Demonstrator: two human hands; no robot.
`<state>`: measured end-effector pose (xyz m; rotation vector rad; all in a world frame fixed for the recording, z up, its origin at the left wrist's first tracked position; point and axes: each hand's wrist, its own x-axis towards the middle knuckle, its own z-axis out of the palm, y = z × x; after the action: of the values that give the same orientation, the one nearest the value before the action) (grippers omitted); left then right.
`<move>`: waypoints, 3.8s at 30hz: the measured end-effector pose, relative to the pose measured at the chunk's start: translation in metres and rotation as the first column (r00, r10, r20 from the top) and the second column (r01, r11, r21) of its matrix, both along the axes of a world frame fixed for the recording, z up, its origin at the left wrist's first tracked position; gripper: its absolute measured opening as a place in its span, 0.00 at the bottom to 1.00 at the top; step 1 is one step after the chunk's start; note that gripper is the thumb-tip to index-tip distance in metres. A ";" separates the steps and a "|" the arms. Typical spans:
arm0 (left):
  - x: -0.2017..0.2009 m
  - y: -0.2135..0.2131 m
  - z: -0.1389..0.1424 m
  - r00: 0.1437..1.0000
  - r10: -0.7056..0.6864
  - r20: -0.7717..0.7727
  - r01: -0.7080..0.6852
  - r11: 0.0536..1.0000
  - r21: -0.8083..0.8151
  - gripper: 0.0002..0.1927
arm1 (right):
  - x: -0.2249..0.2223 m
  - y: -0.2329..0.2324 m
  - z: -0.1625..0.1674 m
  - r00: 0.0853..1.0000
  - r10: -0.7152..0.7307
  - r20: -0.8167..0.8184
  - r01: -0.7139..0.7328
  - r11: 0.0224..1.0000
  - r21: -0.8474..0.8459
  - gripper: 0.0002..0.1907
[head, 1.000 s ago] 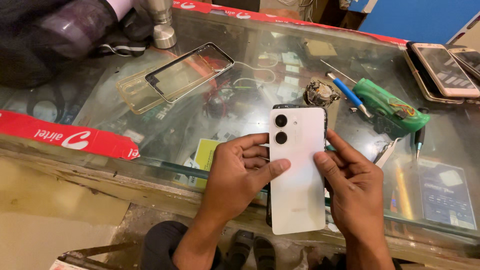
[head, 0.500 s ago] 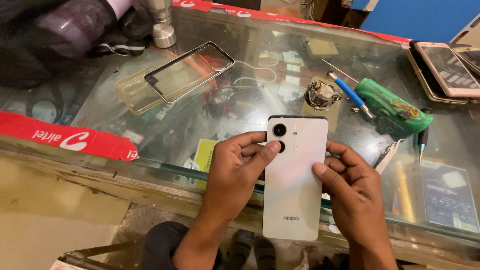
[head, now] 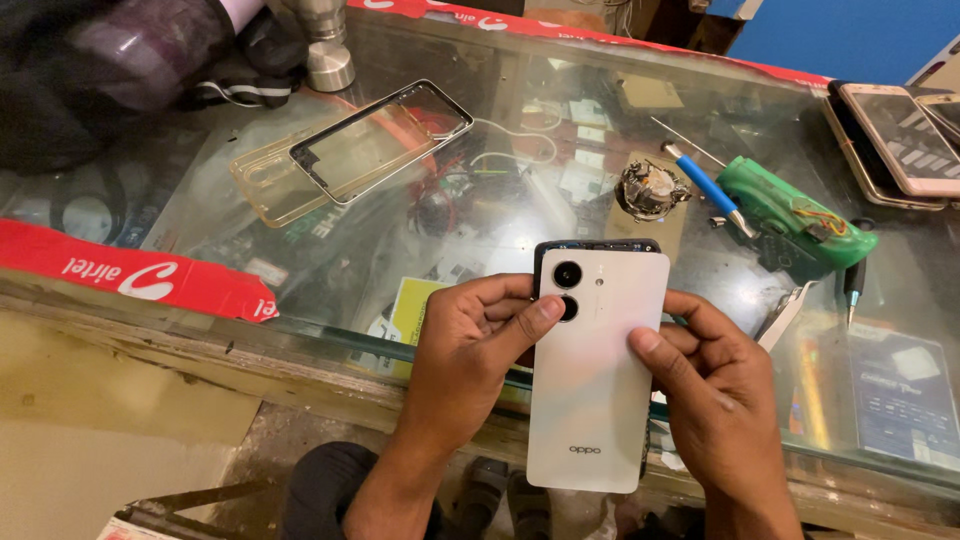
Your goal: The person works on a disassembled smartphone on a glass counter, using a screwdriver to pry and tighten components near the camera module and battery area. They then lift the phone, align the white back cover, and press it into place, pressing along the edges to close the phone.
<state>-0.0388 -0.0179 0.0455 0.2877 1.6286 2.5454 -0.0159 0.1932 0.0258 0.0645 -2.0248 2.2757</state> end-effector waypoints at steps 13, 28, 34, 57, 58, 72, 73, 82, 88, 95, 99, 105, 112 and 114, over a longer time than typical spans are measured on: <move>0.001 0.001 -0.001 1.000 -0.001 0.031 0.001 1.000 -0.018 0.17 | -0.001 0.002 -0.004 1.000 0.003 -0.007 -0.003 0.998 -0.055 0.19; 0.002 0.004 -0.003 0.999 0.034 0.015 -0.034 0.999 -0.014 0.15 | 0.000 0.001 0.000 0.999 -0.008 0.032 0.008 1.000 -0.009 0.18; 0.002 0.003 -0.003 0.999 0.032 0.017 -0.032 0.999 -0.007 0.15 | 0.000 0.001 0.000 1.000 0.005 -0.007 -0.005 1.000 0.030 0.18; 0.013 0.003 0.008 1.000 -0.022 -0.007 0.020 0.977 -0.214 0.14 | -0.002 0.006 -0.002 0.997 0.064 0.034 -0.060 0.991 -0.118 0.17; 0.013 0.003 0.008 0.999 -0.033 -0.010 0.030 0.980 -0.198 0.13 | -0.002 0.005 -0.002 0.998 0.053 0.039 -0.048 0.992 -0.118 0.16; 0.018 0.004 0.006 0.998 -0.006 -0.058 -0.006 0.978 -0.209 0.11 | 0.009 0.008 -0.013 0.999 0.004 -0.051 -0.005 1.000 -0.009 0.12; 0.019 0.004 0.006 0.997 0.004 -0.078 -0.022 0.974 -0.225 0.11 | 0.010 0.008 -0.014 0.998 -0.001 -0.055 0.001 1.000 -0.006 0.11; 0.024 0.003 0.006 0.993 0.037 -0.115 -0.063 0.971 -0.232 0.09 | 0.019 0.011 -0.016 0.998 -0.007 -0.065 0.008 1.000 0.017 0.12; 0.027 0.003 0.009 0.975 0.051 -0.218 -0.117 0.946 -0.301 0.11 | 0.022 0.012 -0.015 0.998 -0.053 -0.032 0.057 0.989 0.140 0.12; 0.028 0.003 0.012 0.964 0.035 -0.265 -0.109 0.957 -0.267 0.13 | 0.024 0.011 -0.015 0.997 -0.071 -0.007 0.071 0.989 0.132 0.13; 0.026 0.004 0.010 0.955 0.078 -0.287 -0.166 0.940 -0.297 0.10 | 0.022 0.010 -0.014 0.999 -0.038 -0.038 0.043 0.987 0.155 0.13; 0.028 0.009 0.007 0.937 0.177 -0.301 -0.263 0.925 -0.274 0.08 | 0.020 0.005 -0.010 0.999 -0.043 -0.024 0.048 0.959 0.278 0.13; 0.024 0.007 0.011 0.941 0.110 -0.320 -0.229 0.904 -0.360 0.12 | 0.017 0.002 -0.007 0.997 -0.083 0.000 0.082 0.980 0.184 0.12; 0.024 0.005 0.011 0.942 0.079 -0.326 -0.224 0.872 -0.435 0.17 | 0.015 0.001 -0.007 0.996 -0.085 0.006 0.083 0.981 0.174 0.13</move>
<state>-0.0151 -0.0127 0.0561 0.5323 2.4021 2.1826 -0.0007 0.1938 0.0191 -0.0239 -2.1840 2.0523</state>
